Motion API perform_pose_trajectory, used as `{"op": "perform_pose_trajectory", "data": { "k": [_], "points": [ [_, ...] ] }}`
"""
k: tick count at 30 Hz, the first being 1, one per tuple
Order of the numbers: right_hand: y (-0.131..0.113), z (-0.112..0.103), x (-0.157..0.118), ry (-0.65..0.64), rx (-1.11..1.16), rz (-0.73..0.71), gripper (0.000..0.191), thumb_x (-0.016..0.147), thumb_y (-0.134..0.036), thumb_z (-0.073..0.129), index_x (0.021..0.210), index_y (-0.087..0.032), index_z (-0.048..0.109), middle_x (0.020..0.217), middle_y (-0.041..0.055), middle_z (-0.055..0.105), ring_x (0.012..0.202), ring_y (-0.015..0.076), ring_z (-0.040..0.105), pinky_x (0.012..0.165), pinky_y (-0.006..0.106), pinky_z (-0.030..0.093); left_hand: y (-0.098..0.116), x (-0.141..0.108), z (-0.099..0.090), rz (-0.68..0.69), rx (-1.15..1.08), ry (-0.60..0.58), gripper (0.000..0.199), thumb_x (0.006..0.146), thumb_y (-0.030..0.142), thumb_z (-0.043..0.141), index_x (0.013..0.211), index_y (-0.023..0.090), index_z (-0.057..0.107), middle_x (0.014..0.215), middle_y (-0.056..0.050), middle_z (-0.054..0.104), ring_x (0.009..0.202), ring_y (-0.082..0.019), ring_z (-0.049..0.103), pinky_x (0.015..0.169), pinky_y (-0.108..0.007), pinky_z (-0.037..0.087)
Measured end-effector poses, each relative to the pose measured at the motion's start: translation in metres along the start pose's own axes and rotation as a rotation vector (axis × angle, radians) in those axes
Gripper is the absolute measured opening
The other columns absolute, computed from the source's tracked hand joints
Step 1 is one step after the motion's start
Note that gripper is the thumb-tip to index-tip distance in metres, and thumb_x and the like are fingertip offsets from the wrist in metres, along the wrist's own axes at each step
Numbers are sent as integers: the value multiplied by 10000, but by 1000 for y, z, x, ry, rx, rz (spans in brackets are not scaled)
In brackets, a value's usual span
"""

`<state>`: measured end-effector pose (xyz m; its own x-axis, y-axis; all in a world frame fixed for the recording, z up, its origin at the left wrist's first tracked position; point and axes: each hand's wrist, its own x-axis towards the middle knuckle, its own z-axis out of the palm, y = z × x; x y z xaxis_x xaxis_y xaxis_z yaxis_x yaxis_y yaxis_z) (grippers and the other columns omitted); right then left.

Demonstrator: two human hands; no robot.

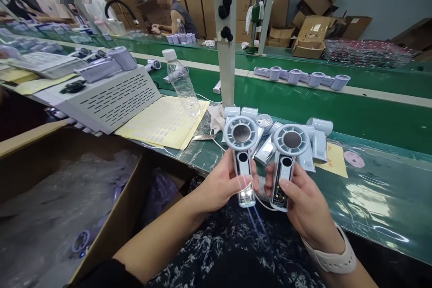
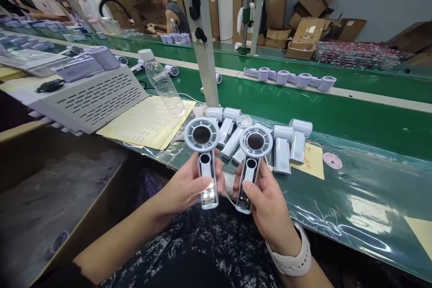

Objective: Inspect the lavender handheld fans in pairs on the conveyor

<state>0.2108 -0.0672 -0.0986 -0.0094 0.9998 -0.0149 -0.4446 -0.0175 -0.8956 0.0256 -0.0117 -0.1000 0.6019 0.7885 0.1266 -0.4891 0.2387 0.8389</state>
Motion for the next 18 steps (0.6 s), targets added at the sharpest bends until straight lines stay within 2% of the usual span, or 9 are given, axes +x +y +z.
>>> {"op": "perform_pose_trajectory", "data": {
  "k": [3,7,11,14,18],
  "points": [
    [4,0,4,21,5,71,352,896,-391,791,1206,-267,679,1089,60,666,847,195,640,770,348,586,3,0,0,-31,-28,-9,464,834,368,842,1119,188,524,946,-26,673,804,-175,728,751,-318,607],
    [6,1,7,21,9,97,329,878,-380,800,1161,-253,692,1036,55,666,845,202,618,755,343,573,6,0,1,-9,-62,51,471,795,333,879,1085,189,537,1001,-5,644,784,-146,722,739,-308,622],
    [3,5,6,-4,53,107,393,858,-387,809,1205,-243,692,1095,67,668,887,212,631,769,346,581,7,0,0,-14,-55,13,395,841,339,838,1056,180,547,929,-16,676,781,-143,719,771,-307,613],
    [0,6,5,-14,37,85,348,861,-369,816,1164,-237,709,1069,65,681,819,191,633,696,317,570,4,0,-3,-13,-36,7,394,847,359,822,1072,188,548,922,-20,667,779,-161,715,744,-318,607],
    [-3,4,3,-64,-2,63,305,885,-384,802,1131,-220,723,909,45,688,733,171,629,675,304,564,-1,-2,-6,-2,-18,20,440,836,370,822,1127,210,533,953,2,620,736,-148,688,696,-317,591]
  ]
}}
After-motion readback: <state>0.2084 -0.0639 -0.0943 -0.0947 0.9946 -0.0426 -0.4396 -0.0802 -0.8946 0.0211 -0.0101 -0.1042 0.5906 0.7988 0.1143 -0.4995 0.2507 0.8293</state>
